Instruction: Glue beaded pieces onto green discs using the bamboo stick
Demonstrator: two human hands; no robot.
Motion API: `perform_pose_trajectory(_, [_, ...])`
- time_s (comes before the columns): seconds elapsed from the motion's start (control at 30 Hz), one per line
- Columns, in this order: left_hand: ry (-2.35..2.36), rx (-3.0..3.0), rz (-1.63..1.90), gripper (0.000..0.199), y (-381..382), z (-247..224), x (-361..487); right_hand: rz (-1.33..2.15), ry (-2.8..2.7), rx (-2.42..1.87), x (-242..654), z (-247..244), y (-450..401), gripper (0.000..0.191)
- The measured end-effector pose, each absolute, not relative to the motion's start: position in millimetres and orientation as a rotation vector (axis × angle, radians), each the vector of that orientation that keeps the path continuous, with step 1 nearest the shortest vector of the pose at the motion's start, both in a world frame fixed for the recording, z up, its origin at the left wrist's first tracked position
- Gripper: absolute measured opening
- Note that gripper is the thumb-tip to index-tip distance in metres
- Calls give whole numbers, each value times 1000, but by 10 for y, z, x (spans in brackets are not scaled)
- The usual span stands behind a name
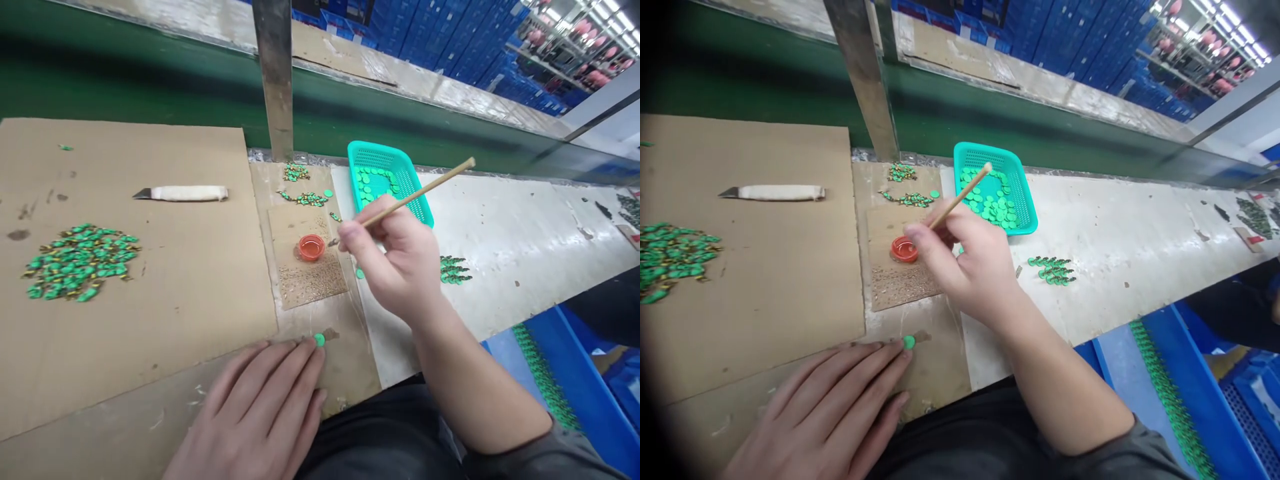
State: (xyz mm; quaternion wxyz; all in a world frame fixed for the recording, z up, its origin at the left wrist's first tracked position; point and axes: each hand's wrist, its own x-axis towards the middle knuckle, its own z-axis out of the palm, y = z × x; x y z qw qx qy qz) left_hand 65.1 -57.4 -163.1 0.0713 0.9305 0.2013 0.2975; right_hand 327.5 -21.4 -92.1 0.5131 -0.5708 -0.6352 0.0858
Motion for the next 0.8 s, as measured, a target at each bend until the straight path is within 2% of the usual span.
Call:
perform_pose_trajectory(0.17, [580,2784,942,30,-591,-1711,642,60,-1652,-1405,3267,-1047,-159,29])
perform_pose_trajectory(0.43, [653,2638,1050,25,-671,-1822,704,136,-1669,-1392,3254,-1121,15,36])
perform_pose_trajectory(0.8, [650,2649,1048,26,-653,-1831,689,200,-1616,-1439,3238,-1153,27,34])
